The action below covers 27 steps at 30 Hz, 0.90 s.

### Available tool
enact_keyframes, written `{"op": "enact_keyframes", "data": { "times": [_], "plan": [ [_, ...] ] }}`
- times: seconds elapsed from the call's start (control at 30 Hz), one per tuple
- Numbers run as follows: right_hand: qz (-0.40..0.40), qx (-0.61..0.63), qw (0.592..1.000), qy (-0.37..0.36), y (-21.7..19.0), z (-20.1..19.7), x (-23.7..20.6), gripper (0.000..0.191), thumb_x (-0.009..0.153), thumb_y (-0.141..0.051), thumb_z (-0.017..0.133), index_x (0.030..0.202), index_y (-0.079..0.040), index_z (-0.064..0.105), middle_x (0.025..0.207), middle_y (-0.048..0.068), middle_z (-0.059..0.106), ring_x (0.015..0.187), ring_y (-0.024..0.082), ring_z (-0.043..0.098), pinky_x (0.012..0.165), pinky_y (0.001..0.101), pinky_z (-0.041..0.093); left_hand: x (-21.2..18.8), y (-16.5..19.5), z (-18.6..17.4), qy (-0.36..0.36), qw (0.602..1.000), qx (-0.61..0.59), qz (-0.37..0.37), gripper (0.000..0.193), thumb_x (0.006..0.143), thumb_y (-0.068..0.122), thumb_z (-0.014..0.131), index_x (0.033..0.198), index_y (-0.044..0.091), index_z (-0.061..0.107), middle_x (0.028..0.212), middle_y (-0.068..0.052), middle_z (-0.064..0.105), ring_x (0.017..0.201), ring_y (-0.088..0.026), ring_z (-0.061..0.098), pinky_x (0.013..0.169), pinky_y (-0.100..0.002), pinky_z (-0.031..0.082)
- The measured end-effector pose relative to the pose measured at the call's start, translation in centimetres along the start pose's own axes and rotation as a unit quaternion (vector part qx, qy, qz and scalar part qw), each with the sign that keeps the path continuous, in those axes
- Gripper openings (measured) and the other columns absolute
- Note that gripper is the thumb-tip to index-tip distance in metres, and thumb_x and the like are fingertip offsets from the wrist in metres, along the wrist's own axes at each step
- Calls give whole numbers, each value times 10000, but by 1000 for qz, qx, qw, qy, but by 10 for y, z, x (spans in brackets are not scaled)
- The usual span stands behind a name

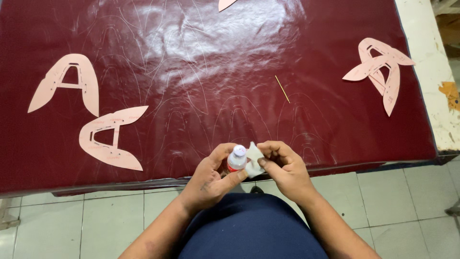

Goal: The person places a pink letter A template on a maroon vinyl sheet and traces its outline with a pencil. They then apply a liquid from a small bottle onto the traced area and wipe it with a tissue. The person repeats the tracing and wiping steps on the same template.

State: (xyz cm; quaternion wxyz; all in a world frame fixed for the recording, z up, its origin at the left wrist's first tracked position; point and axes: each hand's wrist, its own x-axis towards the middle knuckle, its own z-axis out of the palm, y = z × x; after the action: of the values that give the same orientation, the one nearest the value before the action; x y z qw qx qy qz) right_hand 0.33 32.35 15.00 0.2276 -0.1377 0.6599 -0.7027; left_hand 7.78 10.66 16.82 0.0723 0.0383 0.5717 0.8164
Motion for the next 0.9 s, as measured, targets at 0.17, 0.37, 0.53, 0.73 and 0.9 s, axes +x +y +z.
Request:
{"op": "enact_keyframes", "data": {
  "times": [0.17, 0.37, 0.53, 0.73, 0.9],
  "plan": [
    [57, 0, 998, -23, 1, -6, -1, 355, 944, -31, 649, 1297, -54, 625, 1077, 36, 698, 984, 111, 665, 860, 282, 561, -1, 2, 2, -12, 998, 60, -12, 473, 933, 117, 743, 1352, 40, 537, 1166, -44, 666, 1076, -104, 640, 965, -288, 537],
    [-10, 58, 997, 56, 11, -7, 4, 238, 969, -70, 717, 1184, -22, 628, 985, 22, 656, 886, 106, 623, 771, 281, 539, 1, 6, 5, -24, 999, 35, -2, 463, 952, 108, 716, 1361, 47, 509, 1211, -42, 663, 1087, -90, 611, 975, -272, 511],
    [37, -47, 998, 36, 0, -5, 3, 197, 959, -146, 634, 1099, -49, 732, 964, -13, 741, 870, 57, 672, 784, 239, 554, 4, 7, 5, -25, 1000, 10, 1, 451, 974, 106, 705, 1378, 47, 513, 1174, -37, 632, 1049, -79, 592, 921, -262, 511],
    [40, -112, 993, 2, -11, -5, 4, 85, 957, -117, 694, 966, -34, 679, 918, 54, 675, 821, 98, 633, 746, 275, 540, 7, 12, 3, 11, 995, 101, -13, 434, 941, 119, 735, 1328, 34, 559, 1099, -33, 680, 921, -62, 605, 805, -235, 525],
    [-5, 69, 996, -58, -11, -7, 8, 90, 945, -45, 649, 888, -48, 580, 1151, 57, 648, 1014, 132, 627, 904, 319, 527, 9, 13, 10, -15, 997, 70, -33, 444, 927, 116, 727, 1326, 29, 552, 1137, -23, 681, 1014, -52, 646, 886, -236, 550]
  ]
}}
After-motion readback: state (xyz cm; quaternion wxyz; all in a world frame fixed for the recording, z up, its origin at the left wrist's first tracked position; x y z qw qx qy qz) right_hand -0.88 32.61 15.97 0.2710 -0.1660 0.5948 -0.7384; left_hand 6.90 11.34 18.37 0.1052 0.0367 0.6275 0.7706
